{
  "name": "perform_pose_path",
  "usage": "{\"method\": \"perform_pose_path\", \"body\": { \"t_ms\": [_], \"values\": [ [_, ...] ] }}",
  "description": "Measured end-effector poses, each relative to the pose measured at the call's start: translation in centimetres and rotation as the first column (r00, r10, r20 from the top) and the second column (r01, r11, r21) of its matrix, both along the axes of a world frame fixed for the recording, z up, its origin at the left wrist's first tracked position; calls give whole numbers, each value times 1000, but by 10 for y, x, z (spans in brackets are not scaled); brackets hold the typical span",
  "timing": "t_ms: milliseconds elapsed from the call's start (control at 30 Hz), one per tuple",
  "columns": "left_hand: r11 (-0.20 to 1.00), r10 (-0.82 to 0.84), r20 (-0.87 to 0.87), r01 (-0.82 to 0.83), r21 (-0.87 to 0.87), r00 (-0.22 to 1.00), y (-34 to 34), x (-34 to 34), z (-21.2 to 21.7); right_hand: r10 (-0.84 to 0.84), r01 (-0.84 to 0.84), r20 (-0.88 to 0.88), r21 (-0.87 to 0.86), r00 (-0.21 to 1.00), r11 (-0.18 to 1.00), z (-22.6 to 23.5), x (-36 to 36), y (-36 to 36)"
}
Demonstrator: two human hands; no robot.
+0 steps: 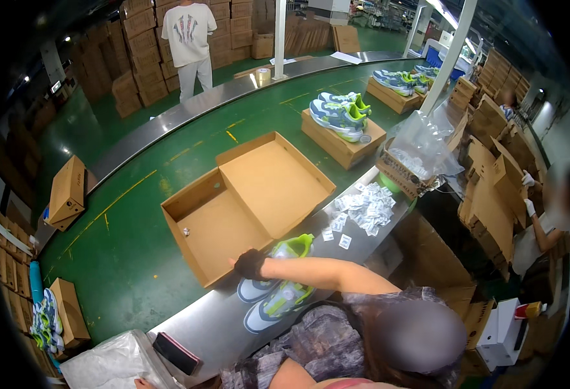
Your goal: The person repeatedly packs pairs of sneakers into cardboard boxes on a conveyor belt. They place tissue paper inside the box, insert the shoes, add a small tag, and close the box before moving it down the line.
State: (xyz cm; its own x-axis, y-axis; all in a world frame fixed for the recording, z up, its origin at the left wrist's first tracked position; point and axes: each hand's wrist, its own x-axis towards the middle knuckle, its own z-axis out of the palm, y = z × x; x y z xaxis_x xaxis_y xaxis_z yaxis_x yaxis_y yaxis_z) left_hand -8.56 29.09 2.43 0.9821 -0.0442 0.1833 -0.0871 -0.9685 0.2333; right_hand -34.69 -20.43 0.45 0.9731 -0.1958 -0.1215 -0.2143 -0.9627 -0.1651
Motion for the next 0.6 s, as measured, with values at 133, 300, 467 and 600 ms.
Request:
{"method": "perform_pose_path", "body": {
  "t_ms": [133,300,467,600],
  "values": [
    [970,80,185,-33,-243,979,40,27,77,-2,3,-19,46,1000,999,-3,8,3],
    [736,-122,269,269,-622,955,-29,4,169,98,-29,-226,289,969,957,44,21,5],
    [465,-480,345,568,-679,806,-269,-91,195,-12,-339,368,867,930,364,142,22,40],
    [146,-740,222,474,-868,635,-389,-125,180,-564,-277,303,951,768,135,162,44,16]
  ]
}}
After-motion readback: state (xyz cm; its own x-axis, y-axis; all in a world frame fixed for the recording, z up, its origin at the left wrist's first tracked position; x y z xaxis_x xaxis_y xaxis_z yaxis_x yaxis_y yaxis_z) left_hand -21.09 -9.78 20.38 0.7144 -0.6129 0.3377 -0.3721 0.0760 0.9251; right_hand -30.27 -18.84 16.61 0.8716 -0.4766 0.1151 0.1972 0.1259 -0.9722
